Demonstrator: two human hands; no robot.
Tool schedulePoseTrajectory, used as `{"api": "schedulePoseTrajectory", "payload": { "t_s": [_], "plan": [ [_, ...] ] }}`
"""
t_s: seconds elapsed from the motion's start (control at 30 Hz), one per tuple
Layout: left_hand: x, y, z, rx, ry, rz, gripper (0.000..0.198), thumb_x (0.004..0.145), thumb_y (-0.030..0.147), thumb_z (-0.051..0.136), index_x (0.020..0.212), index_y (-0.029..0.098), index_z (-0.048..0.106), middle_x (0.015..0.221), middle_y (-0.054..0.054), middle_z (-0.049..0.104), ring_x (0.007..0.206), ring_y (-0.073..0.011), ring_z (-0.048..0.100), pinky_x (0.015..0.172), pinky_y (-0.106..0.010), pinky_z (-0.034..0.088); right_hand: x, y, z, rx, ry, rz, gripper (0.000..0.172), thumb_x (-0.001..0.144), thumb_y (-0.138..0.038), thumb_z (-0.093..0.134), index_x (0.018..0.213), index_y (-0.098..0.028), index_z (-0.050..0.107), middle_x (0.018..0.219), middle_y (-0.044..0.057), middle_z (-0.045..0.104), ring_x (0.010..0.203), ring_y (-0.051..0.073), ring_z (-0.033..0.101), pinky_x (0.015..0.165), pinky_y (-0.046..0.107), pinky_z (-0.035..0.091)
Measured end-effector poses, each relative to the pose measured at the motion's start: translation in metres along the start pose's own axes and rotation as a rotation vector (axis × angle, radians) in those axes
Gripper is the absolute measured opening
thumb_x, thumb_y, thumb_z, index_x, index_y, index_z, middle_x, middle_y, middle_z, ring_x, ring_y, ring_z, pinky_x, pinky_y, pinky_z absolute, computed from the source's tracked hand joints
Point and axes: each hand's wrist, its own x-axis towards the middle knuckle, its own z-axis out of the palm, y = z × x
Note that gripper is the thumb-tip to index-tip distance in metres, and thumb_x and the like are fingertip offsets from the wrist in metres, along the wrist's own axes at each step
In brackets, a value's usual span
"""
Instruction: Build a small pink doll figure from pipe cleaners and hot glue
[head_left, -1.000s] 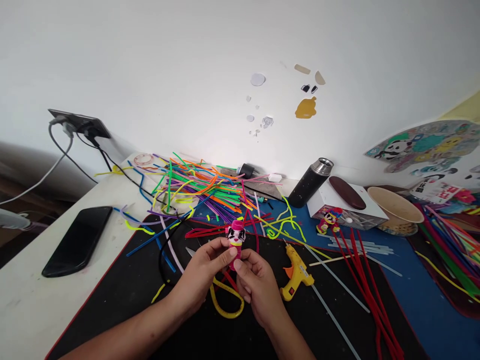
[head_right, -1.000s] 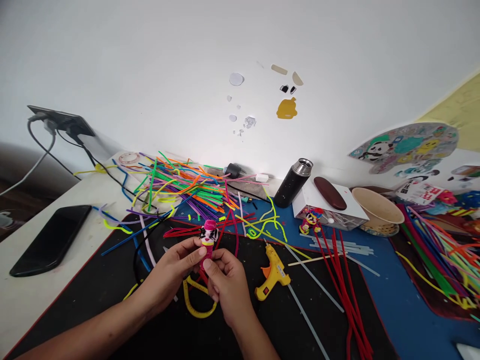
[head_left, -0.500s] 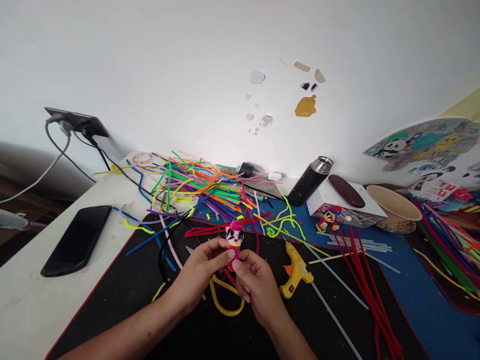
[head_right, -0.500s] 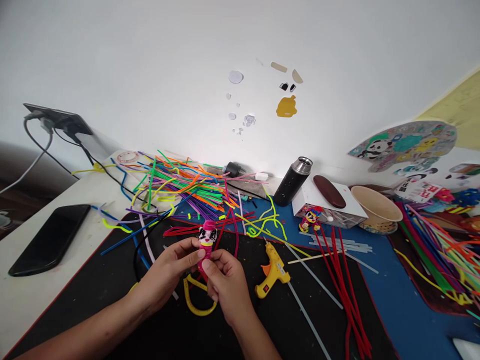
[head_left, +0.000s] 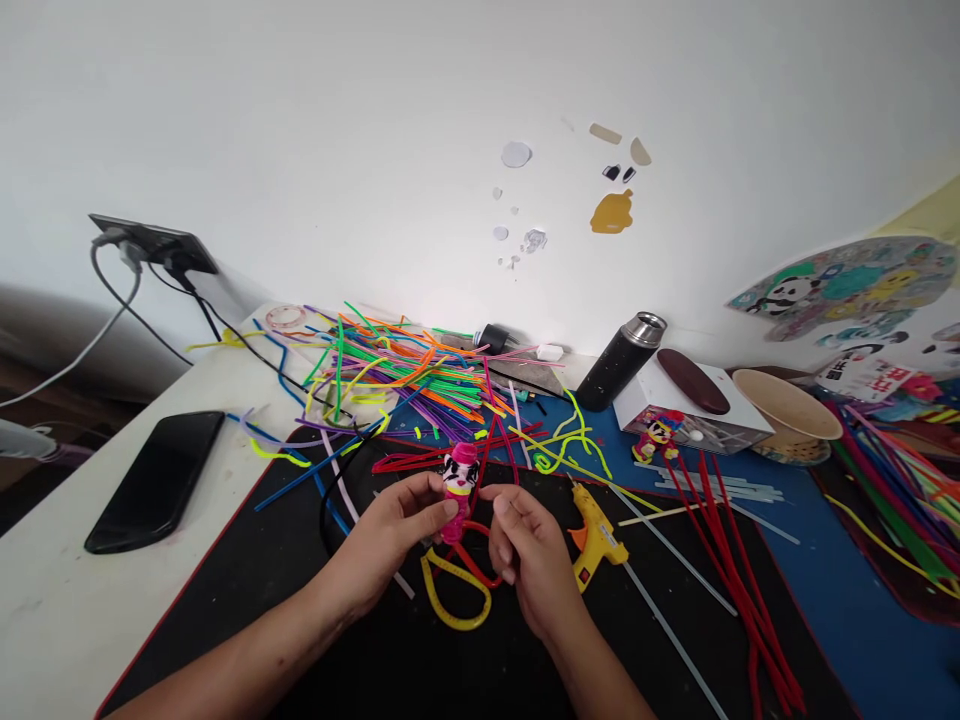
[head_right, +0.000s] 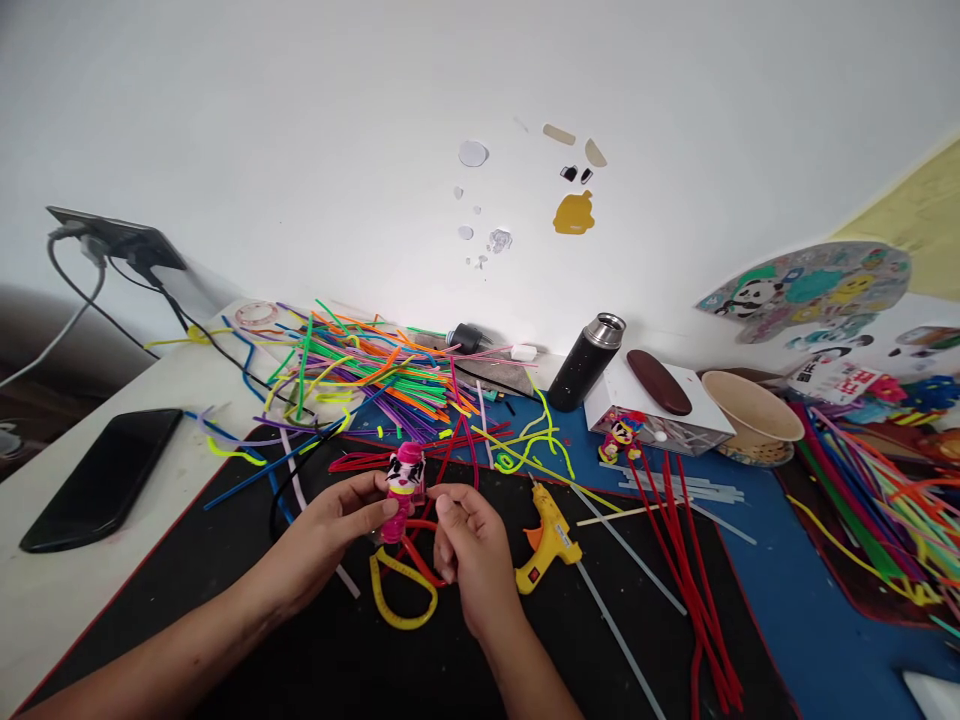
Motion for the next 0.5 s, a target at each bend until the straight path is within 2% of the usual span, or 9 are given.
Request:
{"api": "schedulePoseTrajectory", "payload": {
  "t_s": [0.27, 0.5],
  "plan": [
    [-0.004, -0.010, -0.001, 0.076, -0.102, -0.047, 0.045, 0.074, 0.054, 0.091, 0.088, 0.018, 0.069, 0.083, -0.002, 0.068, 0.076, -0.0164, 0.059, 0.075, -0.028, 0.045, 0.014, -0.025, -0.001, -0.058, 0.031, -0.073, 0.050, 0.088, -0.062, 0.078, 0.104, -0.015, 0.070, 0.051, -0.011, 0.045, 0.040, 0.005, 0.033, 0.042, 0.021, 0.021],
    [-0.007, -0.007, 0.001, 0.174, -0.170, -0.058, 0.043, 0.078, 0.055, 0.086, 0.091, 0.018, 0.069, 0.080, 0.000, 0.064, 0.074, -0.0164, 0.055, 0.072, -0.028, 0.042, 0.018, -0.032, -0.005, -0.116, -0.036, -0.047, 0.045, 0.088, -0.058, 0.079, 0.102, -0.016, 0.073, 0.049, -0.010, 0.043, 0.042, 0.006, 0.029, 0.042, 0.022, 0.019]
  ]
}}
